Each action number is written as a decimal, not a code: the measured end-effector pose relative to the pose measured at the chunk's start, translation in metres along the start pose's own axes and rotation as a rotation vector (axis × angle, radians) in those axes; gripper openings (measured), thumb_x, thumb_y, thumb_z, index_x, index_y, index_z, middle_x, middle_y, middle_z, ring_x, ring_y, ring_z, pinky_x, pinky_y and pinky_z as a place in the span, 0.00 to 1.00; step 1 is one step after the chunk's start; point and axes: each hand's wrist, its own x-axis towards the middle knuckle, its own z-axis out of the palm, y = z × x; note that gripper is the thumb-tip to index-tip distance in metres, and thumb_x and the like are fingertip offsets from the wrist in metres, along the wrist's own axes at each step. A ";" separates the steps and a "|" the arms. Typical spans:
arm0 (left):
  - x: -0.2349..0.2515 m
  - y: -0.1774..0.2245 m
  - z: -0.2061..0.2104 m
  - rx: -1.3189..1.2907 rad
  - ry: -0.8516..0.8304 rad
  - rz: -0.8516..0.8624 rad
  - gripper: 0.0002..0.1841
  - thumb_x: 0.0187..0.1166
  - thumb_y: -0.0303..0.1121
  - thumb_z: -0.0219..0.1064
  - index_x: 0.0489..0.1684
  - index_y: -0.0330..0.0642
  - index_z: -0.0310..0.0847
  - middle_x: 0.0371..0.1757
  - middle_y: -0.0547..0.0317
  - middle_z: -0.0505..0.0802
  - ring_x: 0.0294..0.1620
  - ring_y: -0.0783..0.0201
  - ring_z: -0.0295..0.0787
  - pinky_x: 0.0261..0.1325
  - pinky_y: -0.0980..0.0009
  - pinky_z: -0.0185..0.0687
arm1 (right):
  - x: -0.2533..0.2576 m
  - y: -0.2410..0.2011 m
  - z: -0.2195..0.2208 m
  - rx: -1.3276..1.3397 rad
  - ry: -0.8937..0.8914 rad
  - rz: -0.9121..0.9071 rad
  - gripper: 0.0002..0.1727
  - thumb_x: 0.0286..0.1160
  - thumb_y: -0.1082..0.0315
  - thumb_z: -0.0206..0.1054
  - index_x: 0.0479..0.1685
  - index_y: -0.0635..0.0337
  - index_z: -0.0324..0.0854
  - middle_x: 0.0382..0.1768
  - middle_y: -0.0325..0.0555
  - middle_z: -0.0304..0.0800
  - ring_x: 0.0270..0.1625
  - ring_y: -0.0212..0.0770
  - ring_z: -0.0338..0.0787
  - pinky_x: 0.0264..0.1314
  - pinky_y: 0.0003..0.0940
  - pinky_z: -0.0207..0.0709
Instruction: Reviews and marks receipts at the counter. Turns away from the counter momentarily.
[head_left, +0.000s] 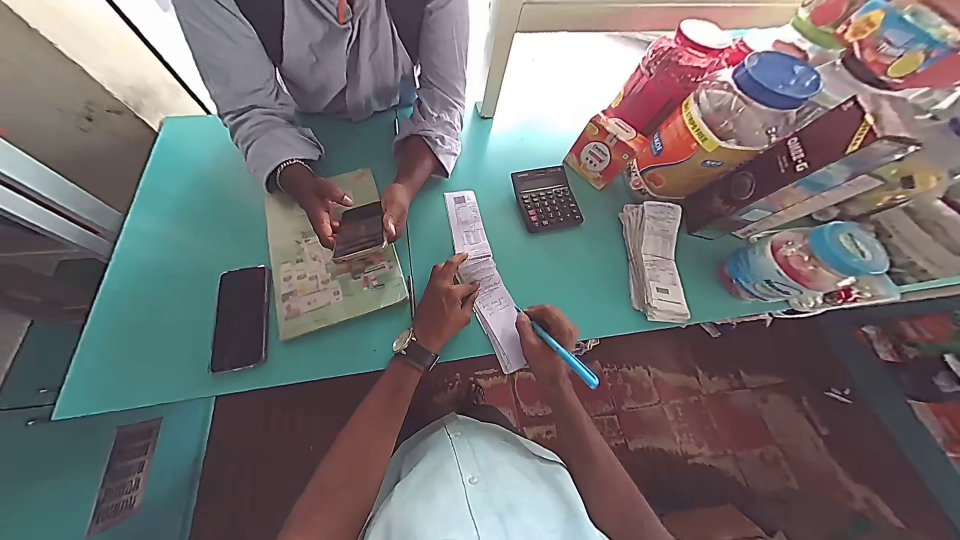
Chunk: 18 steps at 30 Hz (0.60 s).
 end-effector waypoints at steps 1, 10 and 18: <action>0.000 -0.001 0.000 -0.005 0.001 -0.005 0.11 0.80 0.37 0.68 0.45 0.46 0.98 0.84 0.44 0.76 0.77 0.44 0.76 0.79 0.52 0.72 | -0.002 0.000 -0.001 0.069 -0.043 -0.037 0.05 0.62 0.73 0.68 0.25 0.66 0.87 0.26 0.43 0.89 0.29 0.26 0.87 0.33 0.20 0.81; -0.001 -0.001 0.001 -0.016 -0.007 -0.008 0.10 0.79 0.36 0.70 0.43 0.45 0.98 0.84 0.46 0.76 0.79 0.46 0.73 0.80 0.53 0.70 | -0.007 0.003 0.006 0.081 -0.151 -0.006 0.05 0.61 0.72 0.71 0.24 0.64 0.89 0.25 0.43 0.90 0.28 0.26 0.86 0.32 0.20 0.80; -0.002 -0.001 0.002 -0.014 0.006 -0.001 0.09 0.77 0.35 0.71 0.42 0.45 0.98 0.84 0.46 0.76 0.80 0.45 0.73 0.81 0.52 0.70 | -0.007 0.003 0.004 0.078 -0.148 0.016 0.05 0.61 0.72 0.70 0.24 0.64 0.89 0.25 0.42 0.89 0.28 0.26 0.85 0.31 0.20 0.78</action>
